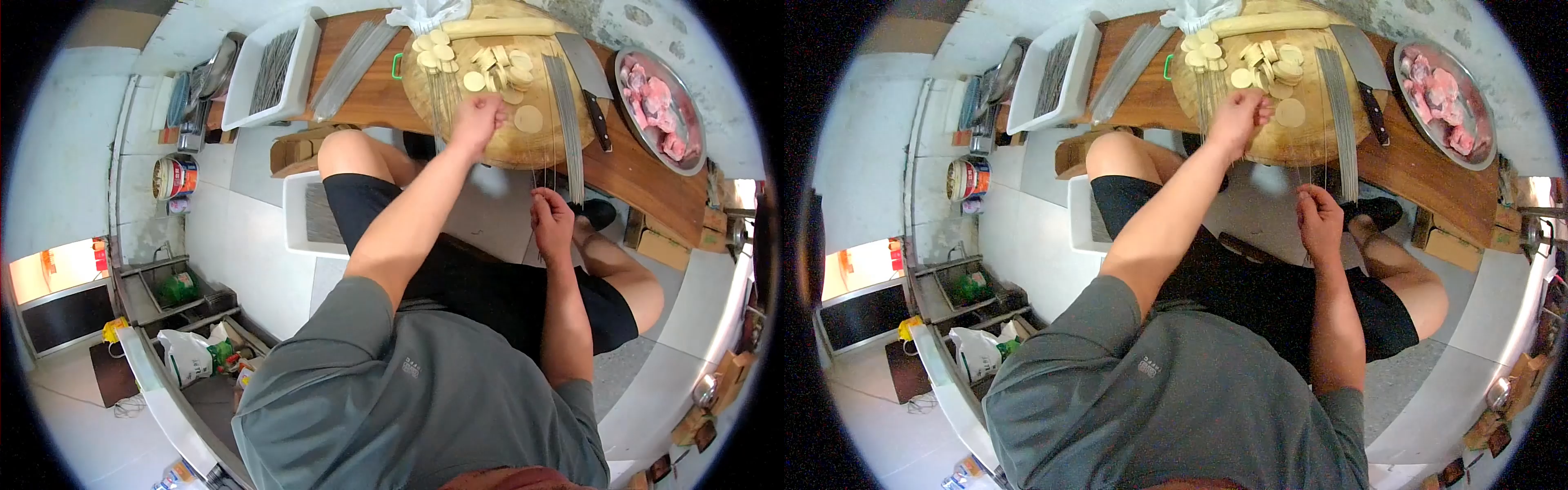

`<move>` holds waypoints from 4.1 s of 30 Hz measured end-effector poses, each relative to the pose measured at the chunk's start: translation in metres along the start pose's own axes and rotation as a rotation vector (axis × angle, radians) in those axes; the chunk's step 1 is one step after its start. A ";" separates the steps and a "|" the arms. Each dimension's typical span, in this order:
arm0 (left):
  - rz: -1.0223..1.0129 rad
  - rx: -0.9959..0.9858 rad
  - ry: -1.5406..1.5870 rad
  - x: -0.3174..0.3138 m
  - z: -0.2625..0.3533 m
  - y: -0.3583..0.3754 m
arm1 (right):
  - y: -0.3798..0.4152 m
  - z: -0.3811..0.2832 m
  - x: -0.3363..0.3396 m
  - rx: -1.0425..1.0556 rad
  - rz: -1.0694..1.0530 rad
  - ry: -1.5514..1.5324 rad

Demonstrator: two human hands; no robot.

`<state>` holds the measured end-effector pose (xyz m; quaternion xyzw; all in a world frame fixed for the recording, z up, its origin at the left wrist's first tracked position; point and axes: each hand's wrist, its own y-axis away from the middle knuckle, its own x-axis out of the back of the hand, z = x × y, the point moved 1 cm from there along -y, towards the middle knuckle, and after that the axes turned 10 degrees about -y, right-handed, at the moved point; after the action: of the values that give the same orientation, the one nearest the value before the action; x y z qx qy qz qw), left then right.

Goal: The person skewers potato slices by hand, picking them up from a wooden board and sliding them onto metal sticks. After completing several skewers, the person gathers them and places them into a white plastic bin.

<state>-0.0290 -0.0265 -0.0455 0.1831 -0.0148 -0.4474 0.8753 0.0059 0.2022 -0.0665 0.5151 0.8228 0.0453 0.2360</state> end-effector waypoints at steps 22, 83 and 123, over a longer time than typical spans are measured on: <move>-0.159 0.092 0.043 -0.026 -0.008 0.030 | -0.009 0.010 0.002 -0.140 -0.051 0.002; -0.021 0.116 0.245 0.009 0.027 0.001 | 0.000 0.014 0.006 0.091 -0.043 0.264; -0.119 -0.011 0.282 0.011 0.039 0.010 | 0.013 0.009 0.013 0.197 -0.040 0.368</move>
<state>-0.0217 -0.0419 -0.0071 0.2401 0.1217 -0.4682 0.8416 0.0153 0.2181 -0.0748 0.5024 0.8624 0.0534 0.0310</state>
